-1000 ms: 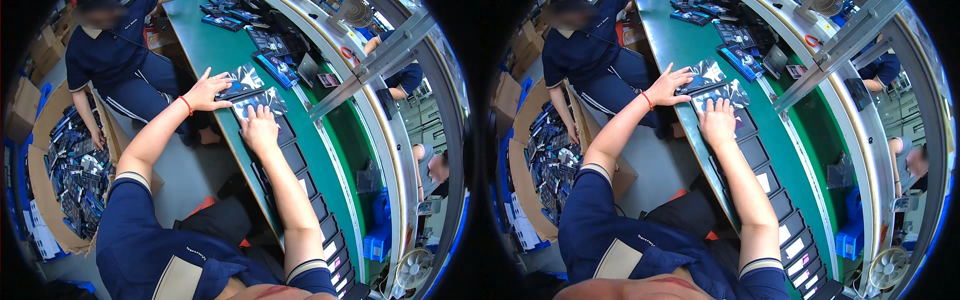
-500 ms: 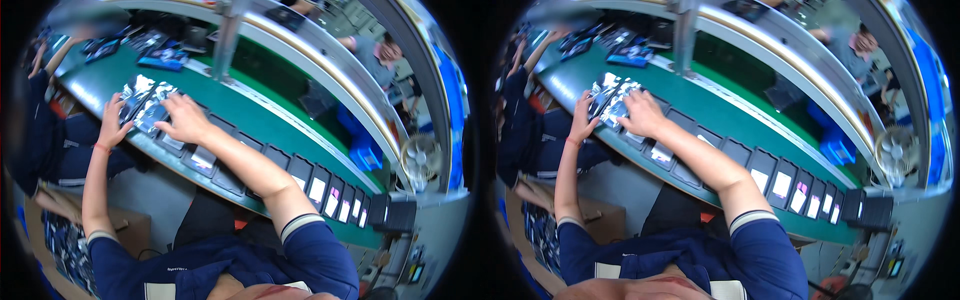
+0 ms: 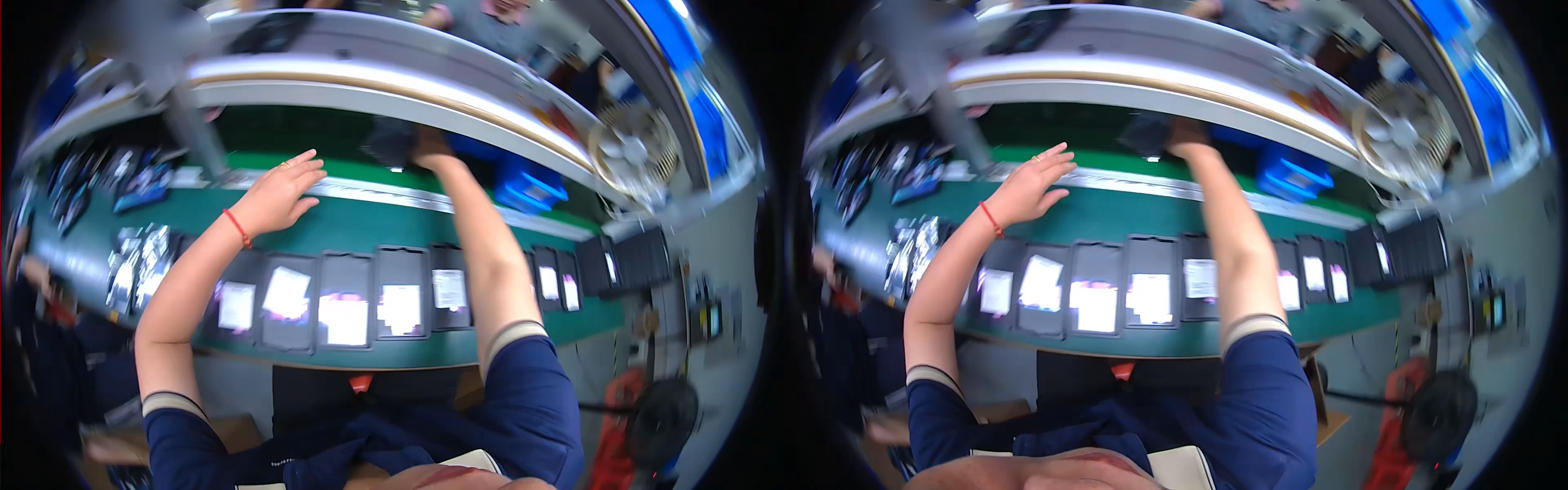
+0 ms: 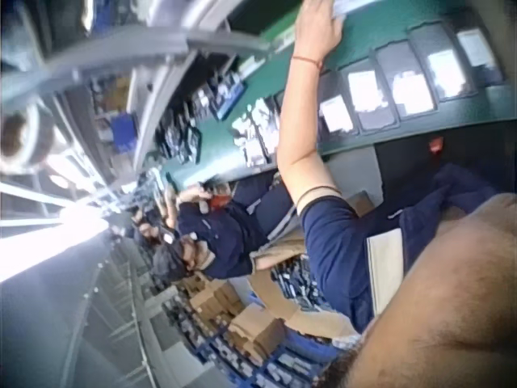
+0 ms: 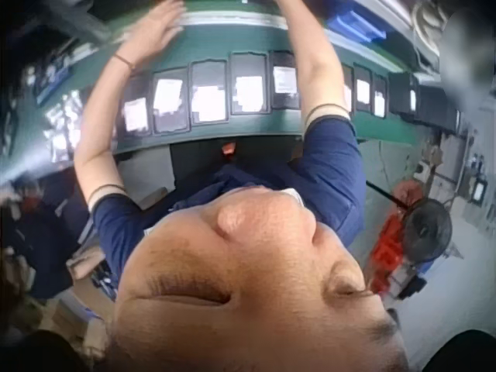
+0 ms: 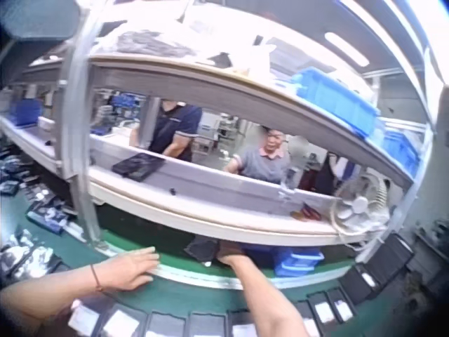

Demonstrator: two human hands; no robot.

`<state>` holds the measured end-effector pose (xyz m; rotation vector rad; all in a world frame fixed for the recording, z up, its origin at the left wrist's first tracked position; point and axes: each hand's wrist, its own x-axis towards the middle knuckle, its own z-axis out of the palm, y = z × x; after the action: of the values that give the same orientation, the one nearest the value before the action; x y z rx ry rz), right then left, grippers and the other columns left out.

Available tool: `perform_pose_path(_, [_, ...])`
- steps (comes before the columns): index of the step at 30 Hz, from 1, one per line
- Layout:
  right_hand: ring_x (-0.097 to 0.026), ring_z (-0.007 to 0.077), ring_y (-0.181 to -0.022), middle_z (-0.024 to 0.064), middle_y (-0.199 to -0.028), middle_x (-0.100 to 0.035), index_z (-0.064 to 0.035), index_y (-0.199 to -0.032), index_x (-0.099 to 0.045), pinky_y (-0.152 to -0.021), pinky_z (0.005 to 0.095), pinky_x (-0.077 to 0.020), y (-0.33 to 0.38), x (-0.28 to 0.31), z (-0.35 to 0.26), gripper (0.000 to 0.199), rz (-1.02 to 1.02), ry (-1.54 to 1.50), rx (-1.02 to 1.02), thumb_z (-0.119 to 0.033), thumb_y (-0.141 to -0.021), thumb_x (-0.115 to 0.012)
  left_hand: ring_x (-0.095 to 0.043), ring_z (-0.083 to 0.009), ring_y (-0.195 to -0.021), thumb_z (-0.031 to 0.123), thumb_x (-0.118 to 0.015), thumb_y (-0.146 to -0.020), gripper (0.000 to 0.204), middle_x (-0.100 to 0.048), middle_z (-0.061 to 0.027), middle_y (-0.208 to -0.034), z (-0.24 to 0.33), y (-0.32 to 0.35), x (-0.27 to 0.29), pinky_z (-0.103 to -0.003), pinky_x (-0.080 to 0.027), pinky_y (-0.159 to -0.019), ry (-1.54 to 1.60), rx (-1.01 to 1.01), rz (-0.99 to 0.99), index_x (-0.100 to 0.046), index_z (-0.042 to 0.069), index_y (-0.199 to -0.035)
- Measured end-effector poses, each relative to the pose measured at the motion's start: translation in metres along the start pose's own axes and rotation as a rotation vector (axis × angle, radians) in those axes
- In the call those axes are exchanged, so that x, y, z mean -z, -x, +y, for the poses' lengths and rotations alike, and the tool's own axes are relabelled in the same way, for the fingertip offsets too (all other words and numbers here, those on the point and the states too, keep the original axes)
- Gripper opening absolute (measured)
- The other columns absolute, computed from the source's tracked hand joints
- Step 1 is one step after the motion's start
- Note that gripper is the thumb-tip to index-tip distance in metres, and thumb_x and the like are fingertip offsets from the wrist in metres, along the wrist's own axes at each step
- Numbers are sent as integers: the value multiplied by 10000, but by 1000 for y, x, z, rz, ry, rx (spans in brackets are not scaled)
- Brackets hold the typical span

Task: The person is assembling and packaging small electronic components into boxes on an assembly line.

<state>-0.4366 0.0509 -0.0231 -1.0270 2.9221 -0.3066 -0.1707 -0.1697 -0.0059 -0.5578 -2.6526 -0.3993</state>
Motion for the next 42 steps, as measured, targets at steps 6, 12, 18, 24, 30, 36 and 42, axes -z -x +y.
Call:
perform_pose_path(6, [-436,368,-1263,237,-1318,-493,-22,-1255,-542,-1076,423,-334,-27,-1,6,537,53,51,189,-201,-754,-615,-306,-376,-1342,363,-701,-760,827,-340,-236,-1433,-16,-155,-95,-415,-265,-1120,71,65,-58,-321,-1,-1399])
perform_pose_path(12, [-437,346,-1265,222,-1324,-491,-36,-1255,-544,-1078,396,-338,-26,-16,24,539,24,-228,105,-192,-745,-628,-425,-383,-1258,149,-601,-839,624,-433,-210,-1372,-52,-173,-158,-417,-374,-1048,206,250,-42,-346,76,-1404])
perform_pose_path(18, [-431,336,-1270,202,-1317,-500,-52,-1253,-540,-1075,396,-342,-22,-13,-5,630,200,-26,241,-287,-686,-682,-492,-374,-1186,-27,-437,-881,481,-495,-206,-1315,-85,-122,-143,-411,-434,-965,59,186,84,-446,95,-1347])
perform_pose_path(24, [-372,317,-1327,143,-1358,-488,-151,-1279,-556,-1111,528,-222,-39,-47,-19,510,179,227,312,-325,-802,-614,-490,-349,-1219,-108,-427,-859,500,-516,-197,-1306,-36,-46,-66,-396,-392,-1009,28,186,38,-452,40,-1336])
perform_pose_path(30, [-453,302,-1263,121,-1291,-549,-138,-1109,-655,-1035,596,-272,-27,-62,-30,292,244,209,279,-235,-876,-508,-507,-286,-1230,-69,-444,-911,409,-532,-162,-1319,-11,48,14,-335,-373,-1024,36,286,31,-484,1,-1313])
perform_pose_path(36, [-554,295,-1156,148,-1177,-622,-98,-1127,-659,-1016,441,-376,14,-55,-5,314,381,189,317,-174,-860,-513,-518,-281,-1218,-54,-437,-929,398,-533,-159,-1323,16,103,42,-319,-393,-998,31,367,107,-511,24,-1312])
perform_pose_path(42, [-670,295,-909,129,-930,-700,-96,-940,-701,-834,431,-503,84,3,-35,215,166,100,285,-124,-818,-526,-501,-309,-1214,-89,-441,-883,477,-487,-142,-1372,45,156,68,-349,-395,-998,-216,464,5,-511,73,-1326])
